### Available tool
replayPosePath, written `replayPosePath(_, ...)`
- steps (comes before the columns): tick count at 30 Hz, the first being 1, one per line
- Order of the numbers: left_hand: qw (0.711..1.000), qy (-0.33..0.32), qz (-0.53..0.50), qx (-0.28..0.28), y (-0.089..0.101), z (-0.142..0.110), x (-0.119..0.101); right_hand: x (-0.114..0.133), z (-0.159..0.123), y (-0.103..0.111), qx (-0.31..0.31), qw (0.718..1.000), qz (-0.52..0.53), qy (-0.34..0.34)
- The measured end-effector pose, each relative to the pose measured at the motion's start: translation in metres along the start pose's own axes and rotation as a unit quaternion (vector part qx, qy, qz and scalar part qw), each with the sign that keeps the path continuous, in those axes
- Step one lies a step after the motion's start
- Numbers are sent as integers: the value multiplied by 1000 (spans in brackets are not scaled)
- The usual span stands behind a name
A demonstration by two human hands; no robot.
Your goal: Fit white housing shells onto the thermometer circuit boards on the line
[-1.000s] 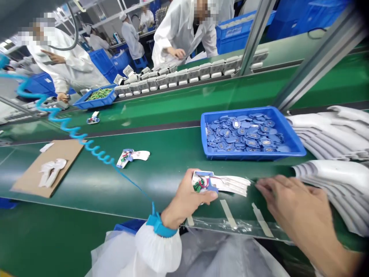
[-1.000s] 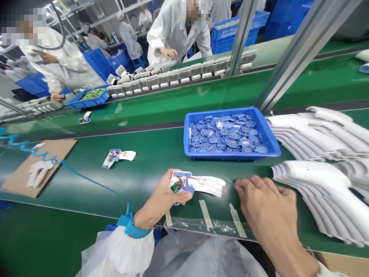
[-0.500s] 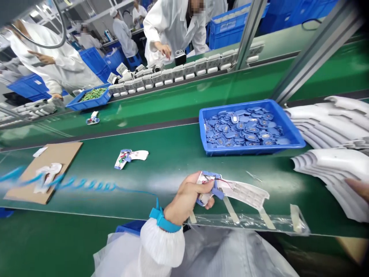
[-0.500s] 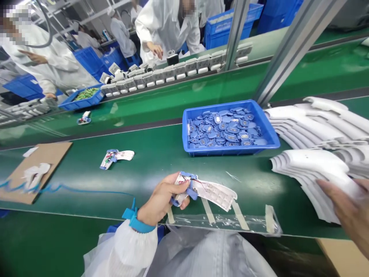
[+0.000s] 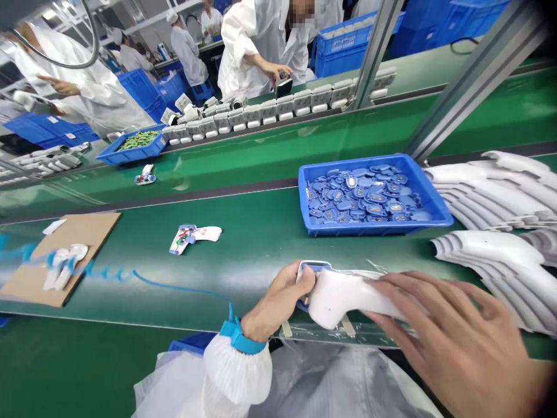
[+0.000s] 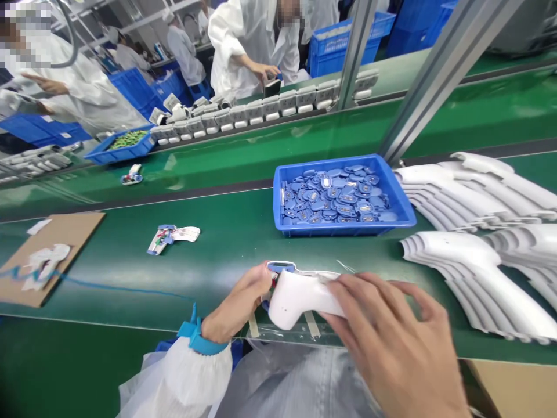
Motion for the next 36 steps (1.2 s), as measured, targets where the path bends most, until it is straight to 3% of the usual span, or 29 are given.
replayPosePath(2, 1000, -13, 17, 8, 0, -2, 1, 18, 7, -8, -20, 994, -54, 97)
replayPosePath(4, 998, -32, 54, 6, 0, -3, 2, 28, 11, -18, -26, 986, -75, 146)
replayPosePath(7, 988, -71, 138, 7, -1, -6, 1, 23, 13, -31, 20, 994, -20, 101)
replayPosePath(10, 979, -83, 180, 36, -3, -10, -2, 10, 15, -35, 88, 991, 95, -19)
replayPosePath(12, 978, -92, 185, 42, -5, -12, -5, 6, 15, -35, 189, 957, 199, -93)
replayPosePath(14, 973, -119, 197, 28, -6, -14, -8, 5, 13, -33, 303, 895, 287, -158)
replayPosePath(16, 966, -134, 220, 15, -6, -15, -9, 4, 12, -31, 358, 848, 332, -204)
replayPosePath(18, 958, -131, 255, -5, -7, -15, -8, 4, 14, -29, 331, 845, 352, -230)
replayPosePath(22, 948, -101, 296, -62, -10, -15, -8, 20, 34, -33, 156, 907, 325, -215)
replayPosePath(24, 947, -114, 293, -59, -16, -15, -12, 36, 48, -39, 69, 946, 256, -185)
replayPosePath(27, 932, -169, 319, -7, -28, -14, -13, 60, 65, -48, -34, 987, 124, -97)
replayPosePath(29, 908, -187, 376, 11, -33, -12, -9, 68, 70, -53, -64, 995, 64, -30)
replayPosePath(32, 866, -199, 456, -36, -34, -6, -8, 66, 76, -54, -95, 994, 60, -1)
replayPosePath(34, 868, -209, 449, -41, -32, -2, -14, 60, 79, -50, -116, 989, 86, -36)
replayPosePath(36, 893, -199, 404, -9, -29, 1, -21, 53, 81, -46, -124, 982, 108, -94)
Point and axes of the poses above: each hand's wrist, its own z-axis towards the middle knuckle, its own y-axis out of the back of the hand, x = y × z, the point moved 3 cm from there along z, towards the middle knuckle, and after that the axes turned 9 degrees about -x, right-handed, at the moved point
